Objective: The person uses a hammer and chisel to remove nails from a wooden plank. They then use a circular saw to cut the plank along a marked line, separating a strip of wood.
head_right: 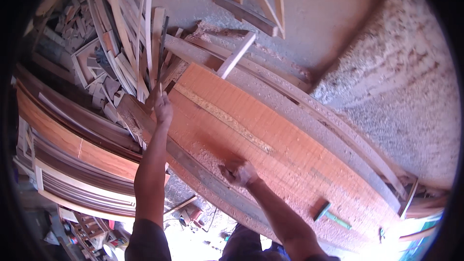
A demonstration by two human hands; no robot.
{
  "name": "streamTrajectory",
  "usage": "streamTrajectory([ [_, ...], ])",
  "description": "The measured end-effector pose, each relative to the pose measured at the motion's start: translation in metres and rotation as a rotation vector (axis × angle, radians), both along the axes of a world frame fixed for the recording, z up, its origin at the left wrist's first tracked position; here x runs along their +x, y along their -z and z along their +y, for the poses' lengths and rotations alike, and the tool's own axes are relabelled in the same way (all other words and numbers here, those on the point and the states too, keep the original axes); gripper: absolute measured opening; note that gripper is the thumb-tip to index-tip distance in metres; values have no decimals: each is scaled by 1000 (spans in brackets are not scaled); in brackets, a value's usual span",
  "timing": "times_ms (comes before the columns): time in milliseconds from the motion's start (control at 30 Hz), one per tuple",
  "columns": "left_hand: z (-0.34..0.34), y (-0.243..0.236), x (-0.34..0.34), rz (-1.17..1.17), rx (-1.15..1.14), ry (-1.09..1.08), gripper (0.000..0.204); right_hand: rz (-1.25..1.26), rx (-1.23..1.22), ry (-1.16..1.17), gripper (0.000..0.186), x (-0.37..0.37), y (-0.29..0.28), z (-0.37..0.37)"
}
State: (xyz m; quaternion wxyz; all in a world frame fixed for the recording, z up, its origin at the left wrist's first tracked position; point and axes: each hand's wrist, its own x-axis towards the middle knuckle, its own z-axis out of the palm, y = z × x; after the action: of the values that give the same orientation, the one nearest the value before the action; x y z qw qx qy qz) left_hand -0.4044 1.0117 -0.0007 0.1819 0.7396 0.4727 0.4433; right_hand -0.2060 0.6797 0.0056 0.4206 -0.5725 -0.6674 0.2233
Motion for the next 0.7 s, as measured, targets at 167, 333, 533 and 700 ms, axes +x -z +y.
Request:
streamTrajectory([
  [167,-172,-36,-36,-5,-96,6,41,-73,-29,41,22,1,2,2],
  [333,-399,-26,-105,43,-606,-190,35,-102,96,-30,9,47,-31,-60],
  [533,-715,46,-172,-31,-1080,-496,37,-545,-274,469,49,158,-50,-312],
  [700,-966,97,-158,-261,-1142,-695,37,-722,-135,247,40,230,-11,-437],
])
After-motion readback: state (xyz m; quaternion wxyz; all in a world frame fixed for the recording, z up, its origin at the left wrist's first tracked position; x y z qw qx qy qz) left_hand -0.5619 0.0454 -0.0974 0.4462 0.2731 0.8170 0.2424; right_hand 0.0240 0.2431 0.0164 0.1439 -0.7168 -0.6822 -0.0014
